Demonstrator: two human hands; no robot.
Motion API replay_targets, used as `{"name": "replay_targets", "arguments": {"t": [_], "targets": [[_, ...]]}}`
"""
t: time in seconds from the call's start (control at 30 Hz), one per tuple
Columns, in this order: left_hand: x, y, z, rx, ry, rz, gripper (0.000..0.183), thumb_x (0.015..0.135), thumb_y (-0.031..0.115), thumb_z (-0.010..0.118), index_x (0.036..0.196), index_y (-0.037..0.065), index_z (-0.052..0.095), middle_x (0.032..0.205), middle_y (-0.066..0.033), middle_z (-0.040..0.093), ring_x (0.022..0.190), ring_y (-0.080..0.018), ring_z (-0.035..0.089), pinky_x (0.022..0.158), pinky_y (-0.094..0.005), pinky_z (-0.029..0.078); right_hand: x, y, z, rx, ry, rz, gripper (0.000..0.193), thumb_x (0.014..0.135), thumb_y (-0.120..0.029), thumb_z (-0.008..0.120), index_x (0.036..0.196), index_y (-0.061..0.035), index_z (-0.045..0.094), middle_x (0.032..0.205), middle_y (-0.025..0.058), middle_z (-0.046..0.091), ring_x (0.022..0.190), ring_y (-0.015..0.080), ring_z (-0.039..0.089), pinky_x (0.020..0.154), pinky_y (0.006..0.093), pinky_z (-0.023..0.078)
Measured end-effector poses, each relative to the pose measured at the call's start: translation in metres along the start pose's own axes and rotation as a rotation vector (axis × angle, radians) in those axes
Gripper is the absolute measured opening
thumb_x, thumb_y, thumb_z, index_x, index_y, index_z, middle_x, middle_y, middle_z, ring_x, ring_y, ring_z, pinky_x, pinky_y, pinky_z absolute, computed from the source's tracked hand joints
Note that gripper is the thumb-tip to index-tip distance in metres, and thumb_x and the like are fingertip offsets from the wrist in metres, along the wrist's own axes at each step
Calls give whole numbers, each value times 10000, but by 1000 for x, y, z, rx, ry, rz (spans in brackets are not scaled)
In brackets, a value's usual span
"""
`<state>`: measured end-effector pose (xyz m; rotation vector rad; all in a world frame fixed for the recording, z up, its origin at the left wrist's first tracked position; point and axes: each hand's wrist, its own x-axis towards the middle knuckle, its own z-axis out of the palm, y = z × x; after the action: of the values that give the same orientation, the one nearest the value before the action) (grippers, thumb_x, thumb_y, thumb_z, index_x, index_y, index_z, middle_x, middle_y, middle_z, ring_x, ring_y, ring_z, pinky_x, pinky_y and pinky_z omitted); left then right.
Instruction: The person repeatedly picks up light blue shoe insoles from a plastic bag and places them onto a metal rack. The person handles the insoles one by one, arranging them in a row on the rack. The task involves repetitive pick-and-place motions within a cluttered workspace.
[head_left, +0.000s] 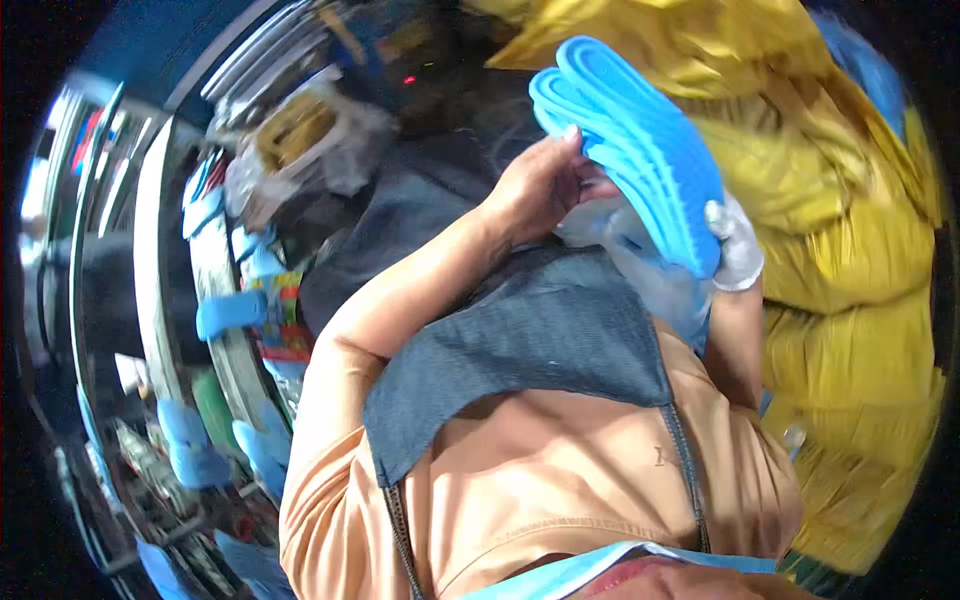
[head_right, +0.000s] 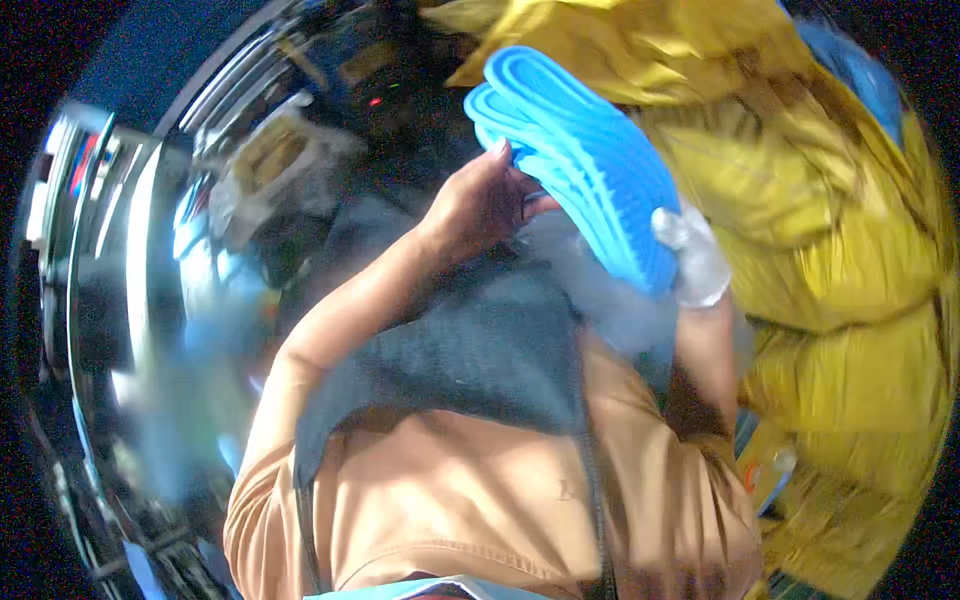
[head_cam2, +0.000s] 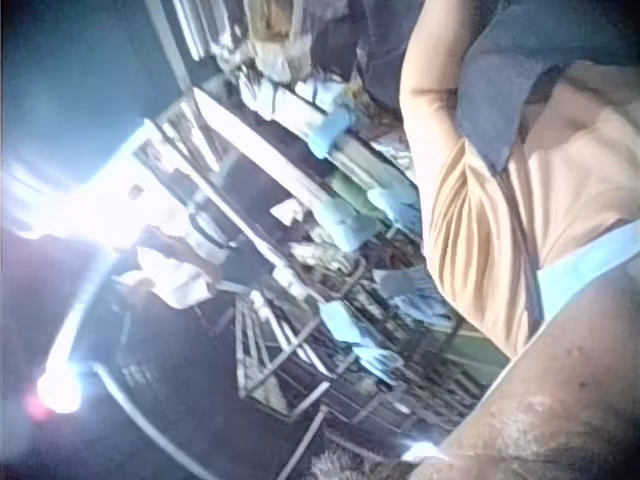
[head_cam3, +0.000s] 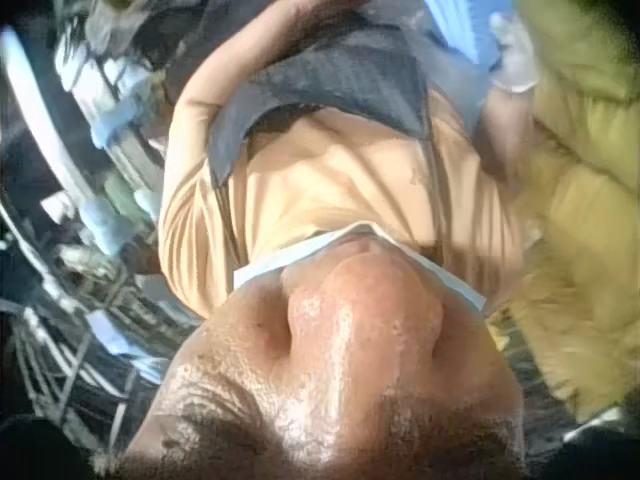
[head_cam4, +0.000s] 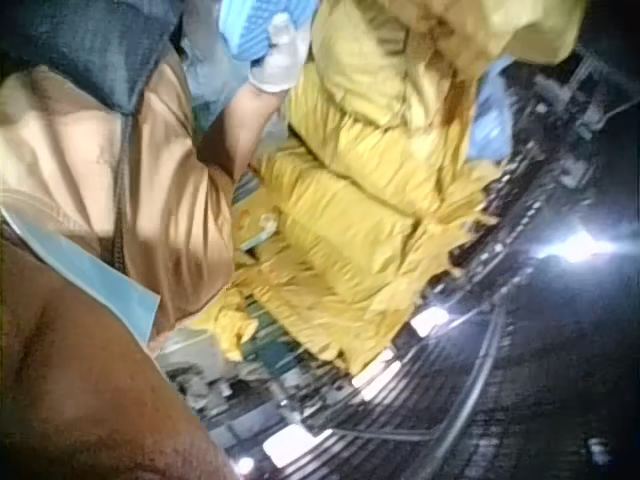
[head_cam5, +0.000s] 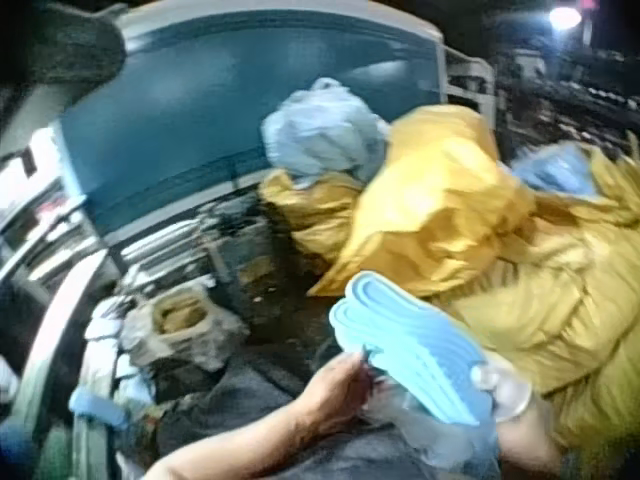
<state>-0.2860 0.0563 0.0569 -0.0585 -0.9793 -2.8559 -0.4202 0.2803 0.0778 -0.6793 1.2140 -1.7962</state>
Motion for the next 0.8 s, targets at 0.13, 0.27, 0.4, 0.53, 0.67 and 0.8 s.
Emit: {"name": "replay_targets", "arguments": {"t": [0.13, 0.27, 0.4, 0.53, 0.67, 0.8], "targets": [[-23, 33, -14, 44, 212, 193, 397, 1007, 293, 514, 1312, 41, 490, 1234, -120, 621, 1120, -293, 615, 979, -473, 481, 35, -6, 39, -345, -105, 19, 738, 869, -354, 707, 1397, 72, 416, 1276, 131, 589, 1116, 193, 579, 987, 332, 452], [-49, 68, -15, 89, 336, 386, 364, 1008, 237, 505, 1310, 35, 481, 1209, -127, 621, 1107, -293, 613, 985, -476, 475, 57, -31, 45, -567, -74, -96, 490, 860, -151, 667, 1297, 26, 532, 1175, 72, 628, 1049, 148, 588, 953, 289, 451], [-66, 96, -35, 130, 342, 572, 391, 1015, 216, 498, 1352, 26, 448, 1243, -124, 596, 1126, -263, 598, 1008, -435, 467, 51, -114, 64, -914, -180, -157, 408, 771, 62, 591, 1171, -15, 615, 1073, 20, 635, 1006, 111, 590, 899, 263, 463], [-52, 103, -28, 324, 438, 520, 432, 1022, 247, 501, 1388, 27, 441, 1237, -102, 591, 1084, -210, 593, 939, -347, 485, 64, -158, 112, -1439, -421, -484, 396, 694, -6, 651, 1089, -43, 652, 1007, 119, 673, 939, 255, 651, 852, 345, 511], [-19, 86, 29, 527, 642, 331, 512, 994, 304, 554, 1394, 4, 442, 1297, -126, 565, 1123, -218, 566, 951, -342, 456, 109, -150, 151, -1993, -627, -581, 373, 770, -189, 644, 1129, -87, 652, 1018, 177, 672, 963, 372, 648, 818, 460, 526], [-7, 69, 36, 238, 402, 280, 535, 992, 350, 547, 1382, -6, 462, 1325, -152, 565, 1200, -270, 549, 1046, -344, 406, 129, -146, 192, -2106, -659, -490, 397, 737, -217, 712, 1110, -95, 652, 984, 149, 689, 955, 353, 663, 810, 455, 536]]}}
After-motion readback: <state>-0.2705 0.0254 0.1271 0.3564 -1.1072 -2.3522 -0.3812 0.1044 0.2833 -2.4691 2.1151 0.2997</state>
